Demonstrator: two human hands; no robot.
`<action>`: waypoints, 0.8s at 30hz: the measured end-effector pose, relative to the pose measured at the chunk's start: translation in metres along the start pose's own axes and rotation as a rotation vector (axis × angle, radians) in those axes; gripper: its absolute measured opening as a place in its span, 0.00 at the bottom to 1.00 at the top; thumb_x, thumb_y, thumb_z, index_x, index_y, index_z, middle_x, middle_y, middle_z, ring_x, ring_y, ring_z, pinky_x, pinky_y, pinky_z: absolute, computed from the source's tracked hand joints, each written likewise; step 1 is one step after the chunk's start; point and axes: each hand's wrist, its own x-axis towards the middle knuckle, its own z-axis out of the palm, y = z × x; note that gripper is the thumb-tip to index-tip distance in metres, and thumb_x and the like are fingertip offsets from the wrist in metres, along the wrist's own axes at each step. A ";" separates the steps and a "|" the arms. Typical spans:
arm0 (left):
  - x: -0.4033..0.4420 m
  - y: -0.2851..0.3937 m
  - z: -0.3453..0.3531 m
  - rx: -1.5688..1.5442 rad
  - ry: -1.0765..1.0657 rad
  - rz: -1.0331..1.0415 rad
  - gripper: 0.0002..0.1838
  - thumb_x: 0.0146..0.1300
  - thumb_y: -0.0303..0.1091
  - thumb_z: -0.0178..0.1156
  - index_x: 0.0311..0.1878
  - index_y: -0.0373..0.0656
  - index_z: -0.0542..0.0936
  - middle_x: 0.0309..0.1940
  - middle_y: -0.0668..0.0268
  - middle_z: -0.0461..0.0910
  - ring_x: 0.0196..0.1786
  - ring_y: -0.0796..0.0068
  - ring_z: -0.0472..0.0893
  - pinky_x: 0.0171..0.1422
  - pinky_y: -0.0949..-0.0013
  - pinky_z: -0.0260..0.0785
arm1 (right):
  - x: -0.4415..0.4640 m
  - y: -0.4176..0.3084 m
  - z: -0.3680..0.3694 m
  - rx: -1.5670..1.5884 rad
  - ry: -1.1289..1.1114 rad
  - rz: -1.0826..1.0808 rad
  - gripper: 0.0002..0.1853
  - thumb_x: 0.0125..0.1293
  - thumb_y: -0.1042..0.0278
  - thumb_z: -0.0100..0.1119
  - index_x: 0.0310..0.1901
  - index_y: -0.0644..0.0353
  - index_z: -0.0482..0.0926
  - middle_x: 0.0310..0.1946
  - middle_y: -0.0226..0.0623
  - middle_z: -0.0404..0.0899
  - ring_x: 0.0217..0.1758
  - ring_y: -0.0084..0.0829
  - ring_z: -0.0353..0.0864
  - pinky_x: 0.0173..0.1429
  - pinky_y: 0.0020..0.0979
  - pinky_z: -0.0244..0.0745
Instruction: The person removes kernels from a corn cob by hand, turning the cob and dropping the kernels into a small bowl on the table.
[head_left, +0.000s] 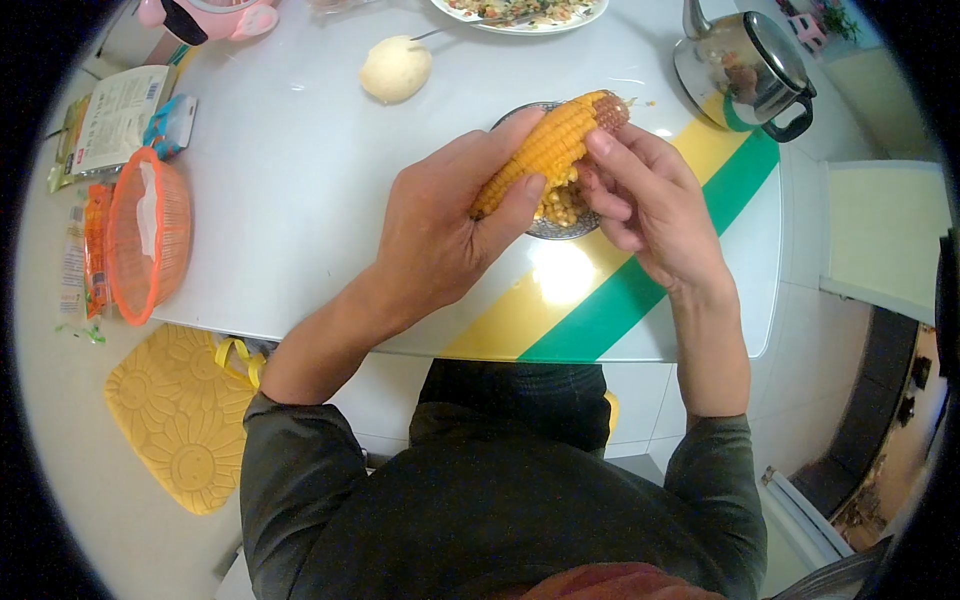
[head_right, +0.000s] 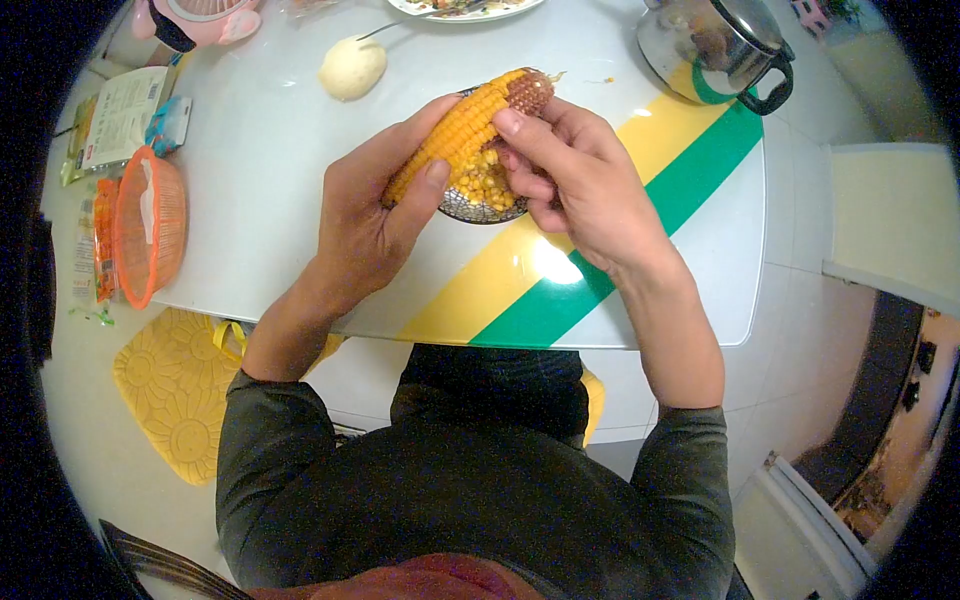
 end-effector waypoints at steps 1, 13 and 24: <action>0.000 0.000 0.000 -0.006 0.000 -0.002 0.24 0.75 0.27 0.58 0.72 0.32 0.76 0.56 0.52 0.86 0.55 0.71 0.85 0.62 0.68 0.76 | 0.000 0.000 0.000 0.004 0.000 0.001 0.13 0.80 0.58 0.61 0.48 0.61 0.75 0.30 0.21 0.70 0.23 0.09 0.60 0.18 0.16 0.49; -0.001 0.000 -0.001 -0.063 -0.007 -0.036 0.24 0.77 0.29 0.57 0.72 0.32 0.75 0.58 0.54 0.86 0.57 0.72 0.84 0.65 0.68 0.75 | 0.001 0.001 -0.002 -0.004 -0.002 0.019 0.09 0.79 0.66 0.60 0.49 0.63 0.75 0.30 0.23 0.70 0.23 0.08 0.62 0.16 0.16 0.51; 0.001 0.004 0.001 -0.119 -0.002 -0.090 0.24 0.77 0.28 0.57 0.73 0.31 0.74 0.58 0.56 0.85 0.58 0.73 0.83 0.65 0.68 0.75 | -0.001 -0.001 -0.006 -0.008 -0.004 0.063 0.15 0.79 0.57 0.60 0.45 0.63 0.75 0.24 0.23 0.69 0.20 0.10 0.61 0.15 0.18 0.47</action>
